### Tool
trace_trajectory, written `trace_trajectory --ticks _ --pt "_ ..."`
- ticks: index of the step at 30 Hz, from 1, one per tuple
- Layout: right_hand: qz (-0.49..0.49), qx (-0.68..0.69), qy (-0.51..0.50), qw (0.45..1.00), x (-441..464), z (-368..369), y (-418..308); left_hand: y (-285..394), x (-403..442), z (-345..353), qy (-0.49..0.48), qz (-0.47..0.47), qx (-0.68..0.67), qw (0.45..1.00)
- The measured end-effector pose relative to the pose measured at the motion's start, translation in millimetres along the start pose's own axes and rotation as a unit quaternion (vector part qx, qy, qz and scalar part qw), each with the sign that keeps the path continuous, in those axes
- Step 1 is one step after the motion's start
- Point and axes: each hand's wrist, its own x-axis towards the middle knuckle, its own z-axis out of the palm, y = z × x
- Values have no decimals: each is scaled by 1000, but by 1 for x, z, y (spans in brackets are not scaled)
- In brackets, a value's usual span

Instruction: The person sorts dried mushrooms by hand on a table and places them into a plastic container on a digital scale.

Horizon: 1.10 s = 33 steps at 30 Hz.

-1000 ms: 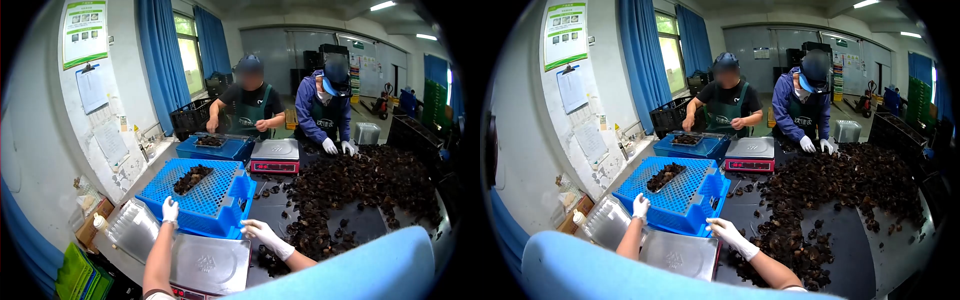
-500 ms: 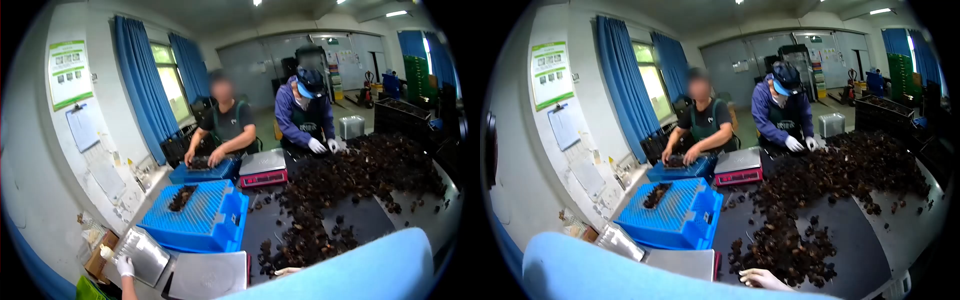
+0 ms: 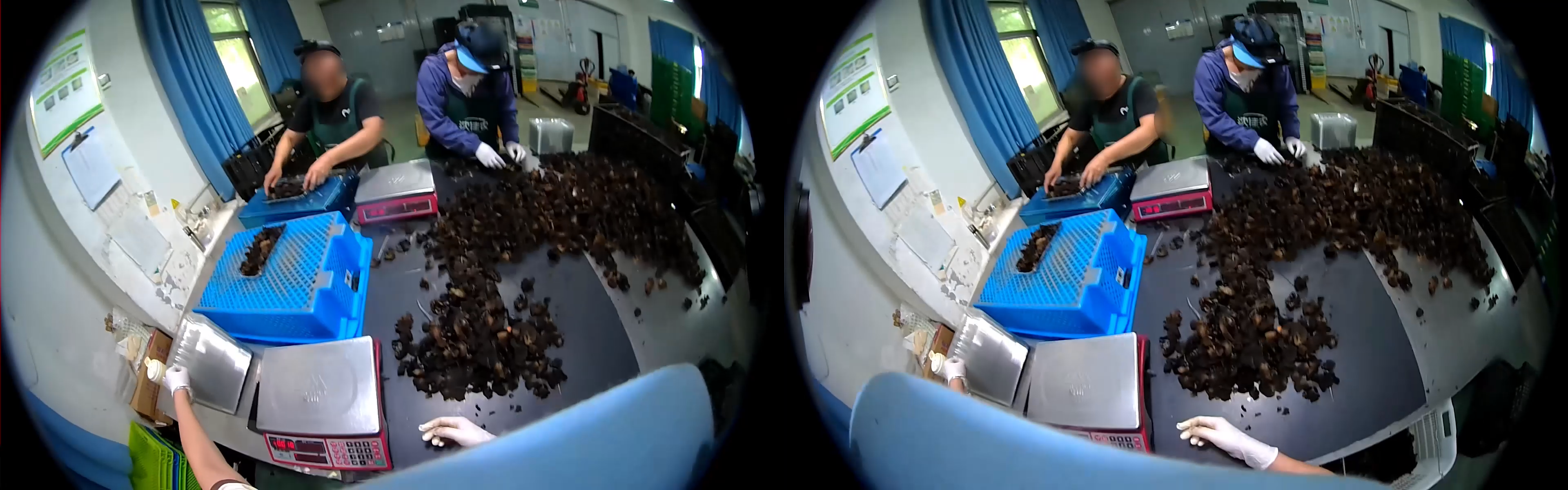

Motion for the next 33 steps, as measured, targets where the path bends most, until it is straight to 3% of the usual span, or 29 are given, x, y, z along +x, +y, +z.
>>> trace_trajectory --ticks 1,2,4,6,7,8,11,14,17,18,21,24,26,28,29,33 --pt "31 -13 7 999 -4 3 2 4 -9 5 109 69 -41 991" --pt "52 -36 15 998 -4 2 3 9 -18 6 123 32 -92 988" --pt "29 -66 14 997 5 -14 37 53 -69 -14 262 139 -88 951" --pt "42 -50 20 998 -9 -13 40 129 -156 -53 213 187 -131 950" --pt "49 -46 20 998 -17 -13 37 158 -200 -73 135 258 -221 931" --pt "54 -45 19 997 -24 -14 34 179 -244 -87 112 298 -164 933" --pt "58 -65 35 996 -37 -20 34 159 -321 -67 27 480 -106 871" --pt "46 -64 36 996 -53 -21 36 139 -370 -53 -112 464 -126 869" --pt "28 -66 25 997 -65 -32 45 153 -382 -75 -119 439 -130 881" --pt "9 -83 25 996 -72 -35 42 161 -393 -84 -86 398 -104 908" --pt "-75 -129 49 988 -87 -38 42 198 -418 -100 -91 360 -134 919" --pt "-71 -71 98 990 -99 -39 44 256 -466 -92 -124 396 -224 882" --pt "-102 -117 135 979 -105 -48 39 302 -500 -66 -208 394 -292 846" --pt "-149 -186 212 948 -109 -64 31 344 -520 -37 -250 419 -275 828" --pt "-230 -290 271 888 -106 -75 17 364 -529 -19 -254 423 -291 819" --pt "-330 -428 453 709 -74 -131 -8 428 -549 31 -222 472 -247 817"
